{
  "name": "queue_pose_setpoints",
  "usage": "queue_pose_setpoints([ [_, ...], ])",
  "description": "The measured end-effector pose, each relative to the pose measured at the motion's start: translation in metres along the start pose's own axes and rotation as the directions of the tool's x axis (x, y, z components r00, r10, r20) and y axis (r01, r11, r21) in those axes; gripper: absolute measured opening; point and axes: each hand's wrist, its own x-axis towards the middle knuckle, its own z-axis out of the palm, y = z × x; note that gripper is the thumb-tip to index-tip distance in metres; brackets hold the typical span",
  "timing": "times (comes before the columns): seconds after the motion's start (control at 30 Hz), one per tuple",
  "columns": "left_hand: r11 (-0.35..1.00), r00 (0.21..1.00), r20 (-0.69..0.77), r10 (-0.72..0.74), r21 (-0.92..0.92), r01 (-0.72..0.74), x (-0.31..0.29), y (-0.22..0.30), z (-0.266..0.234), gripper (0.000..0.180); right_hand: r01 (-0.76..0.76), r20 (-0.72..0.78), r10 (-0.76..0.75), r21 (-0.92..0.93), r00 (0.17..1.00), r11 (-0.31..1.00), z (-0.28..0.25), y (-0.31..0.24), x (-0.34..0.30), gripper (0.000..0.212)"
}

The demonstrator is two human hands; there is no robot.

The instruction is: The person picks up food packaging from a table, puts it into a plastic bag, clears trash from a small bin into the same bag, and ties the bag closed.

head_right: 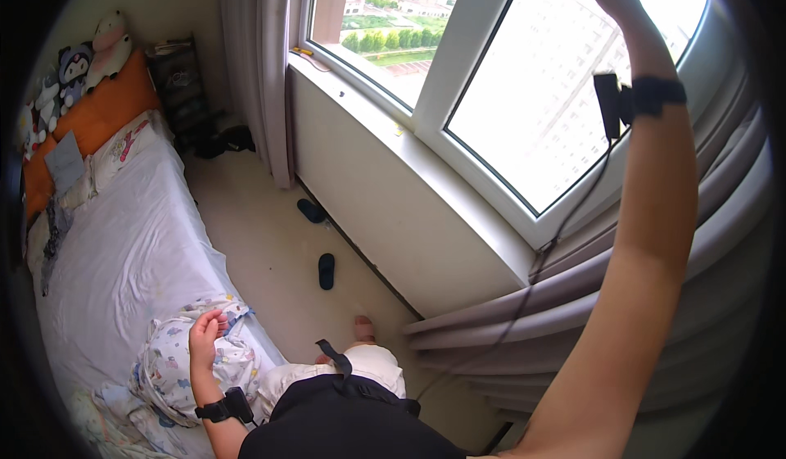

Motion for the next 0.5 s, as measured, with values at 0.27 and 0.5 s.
queue_pose_setpoints([
  [0.27, 0.993, 0.939, -0.325, -0.109, -0.087, 0.085, -0.024, -0.017, 0.001, 0.023, -0.057, -0.152, 0.067, 0.066, 0.986, 0.996, 0.127, -0.057, 0.108, 0.043],
  [0.5, 0.983, 0.864, -0.473, -0.17, -0.148, 0.112, -0.02, -0.024, 0.03, 0.024, -0.094, -0.255, 0.071, -0.078, 0.964, 0.993, 0.201, -0.082, 0.144, 0.046],
])
